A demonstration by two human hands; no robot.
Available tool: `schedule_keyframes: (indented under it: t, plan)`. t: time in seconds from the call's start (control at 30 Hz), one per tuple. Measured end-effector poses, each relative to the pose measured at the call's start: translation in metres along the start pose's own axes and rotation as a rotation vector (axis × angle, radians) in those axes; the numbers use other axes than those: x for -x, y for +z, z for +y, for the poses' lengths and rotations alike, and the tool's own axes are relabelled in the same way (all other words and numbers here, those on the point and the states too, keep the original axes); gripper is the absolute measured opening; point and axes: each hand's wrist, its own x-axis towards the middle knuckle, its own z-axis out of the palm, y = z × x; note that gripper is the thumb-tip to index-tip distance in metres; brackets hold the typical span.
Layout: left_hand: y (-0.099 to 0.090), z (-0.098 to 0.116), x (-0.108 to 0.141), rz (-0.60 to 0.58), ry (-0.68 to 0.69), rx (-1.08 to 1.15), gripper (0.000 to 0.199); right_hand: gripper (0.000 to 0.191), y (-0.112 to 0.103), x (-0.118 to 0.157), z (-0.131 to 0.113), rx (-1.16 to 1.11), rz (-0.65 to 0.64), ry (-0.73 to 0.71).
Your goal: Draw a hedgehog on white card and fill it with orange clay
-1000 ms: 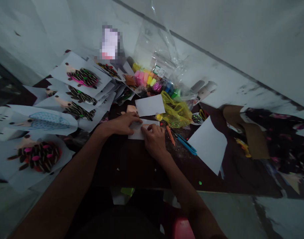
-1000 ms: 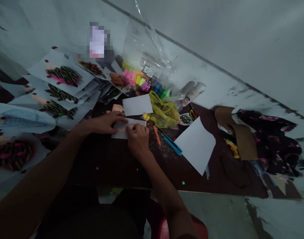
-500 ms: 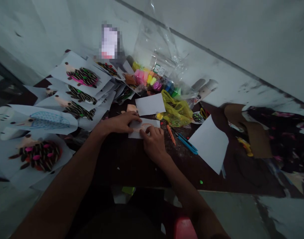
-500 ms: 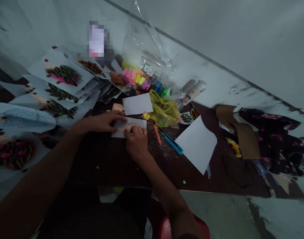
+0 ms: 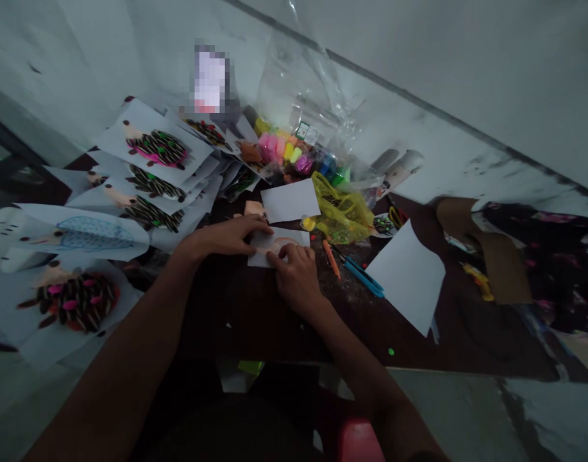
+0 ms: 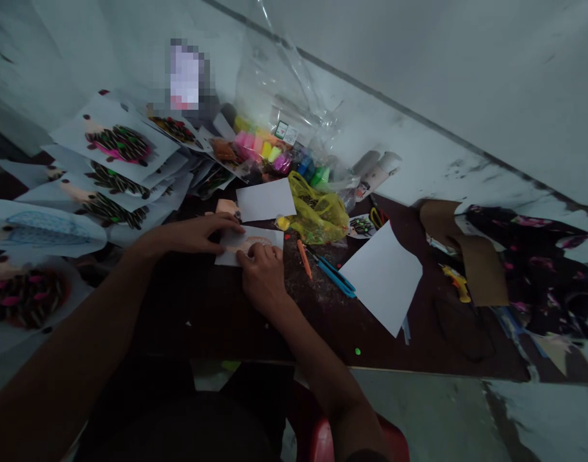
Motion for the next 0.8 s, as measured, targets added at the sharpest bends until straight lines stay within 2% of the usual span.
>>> schedule_keyframes:
  t: [0.2, 0.37, 0.57, 0.8]
  plan:
    - [0.0018, -0.0024, -0.0013, 0.004, 0.001, -0.012, 0.059, 0.042, 0.0014, -0.0003, -0.0027, -0.035, 0.028, -0.004]
    - [0.0017, -0.0017, -0.0008, 0.001, -0.002, -0.006, 0.060, 0.039, 0.0021, -0.0016, -0.0052, -0.022, -0.006, -0.017]
    - [0.0030, -0.0019, -0.0019, 0.013, 0.010, -0.011, 0.060, 0.042, -0.0005, 0.0000, 0.0002, -0.002, -0.008, 0.059]
    - [0.0030, -0.0010, -0.0024, 0.003, 0.004, -0.011, 0.060, 0.040, -0.0004, -0.0012, 0.0007, 0.006, -0.017, 0.069]
